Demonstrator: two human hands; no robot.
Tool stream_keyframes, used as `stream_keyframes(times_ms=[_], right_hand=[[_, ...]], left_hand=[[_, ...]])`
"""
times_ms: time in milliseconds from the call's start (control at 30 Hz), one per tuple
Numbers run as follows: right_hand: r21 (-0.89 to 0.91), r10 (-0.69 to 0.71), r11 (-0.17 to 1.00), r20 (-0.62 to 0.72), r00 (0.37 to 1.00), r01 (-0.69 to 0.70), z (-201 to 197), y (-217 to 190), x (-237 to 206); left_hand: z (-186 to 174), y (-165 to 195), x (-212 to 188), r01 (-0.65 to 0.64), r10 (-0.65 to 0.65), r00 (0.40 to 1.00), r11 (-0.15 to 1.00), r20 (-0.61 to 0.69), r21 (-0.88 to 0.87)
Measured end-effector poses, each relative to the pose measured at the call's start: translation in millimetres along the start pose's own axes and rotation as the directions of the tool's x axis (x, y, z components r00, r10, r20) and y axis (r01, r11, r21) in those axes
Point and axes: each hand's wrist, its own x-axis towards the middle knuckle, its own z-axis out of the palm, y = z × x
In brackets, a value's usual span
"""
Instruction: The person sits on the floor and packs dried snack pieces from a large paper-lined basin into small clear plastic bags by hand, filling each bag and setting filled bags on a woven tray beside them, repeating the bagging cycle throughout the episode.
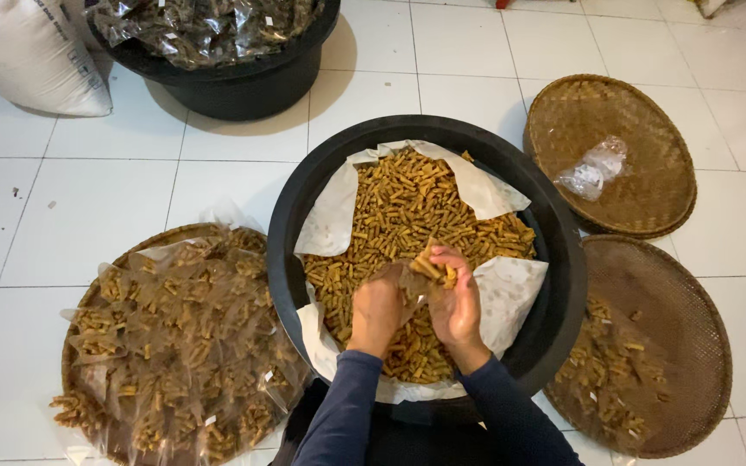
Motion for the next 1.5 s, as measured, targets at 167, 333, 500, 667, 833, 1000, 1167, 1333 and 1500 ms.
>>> stream_keyframes(times_ms=[167,333,500,667,833,1000,1167,1333,1500], right_hand=[[-0.136,-0.116,0.982,0.098,0.988,0.129,6.4,3.8,-3.1],[-0.02,-0.095,0.995,0.133,0.986,0.099,16.3,-3.1,2.4],[-0.061,-0.101,0.992,0.144,0.984,0.111,9.0,-9.6,11.8],[-0.032,-0.014,0.999,-0.1,0.995,0.011,-53.5,31.6,52.6],[-0.509,0.544,0.603,-0.301,0.783,-0.614,-85.2,120.4,66.4],[-0.961,0.638,-0.072,-0.25,0.728,-0.267,-45.3,150.3,31.5],[-0.974,0.735,-0.221,-0.135,0.664,0.047,-5.5,133.3,4.8],[-0.98,0.811,-0.167,-0.074,0.58,0.108,-14.0,138.1,10.0],[-0.981,0.666,0.189,0.157,0.73,0.039,-37.1,154.7,8.2]], left_hand=[[-14.3,6.8,-2.1,-0.114,0.1,0.988,0.987,-0.118,-0.111],[-15.4,4.9,0.5,-0.002,-0.005,0.997,0.996,-0.082,-0.09],[-27.4,3.8,1.0,0.06,-0.062,0.998,0.995,-0.033,-0.077],[-57.2,-3.5,6.0,0.197,-0.198,0.98,0.98,-0.037,-0.018],[-79.0,-9.8,5.7,0.094,-0.09,0.972,0.996,-0.218,0.005],[-89.4,-15.3,4.0,0.094,-0.087,0.956,0.996,-0.279,0.01],[-95.3,-19.7,0.5,0.136,-0.129,0.957,0.991,-0.26,0.012],[-90.9,-17.9,1.0,0.12,-0.112,0.963,0.993,-0.246,0.017],[-90.2,-19.5,2.2,0.096,-0.108,0.961,0.994,-0.254,-0.059]])
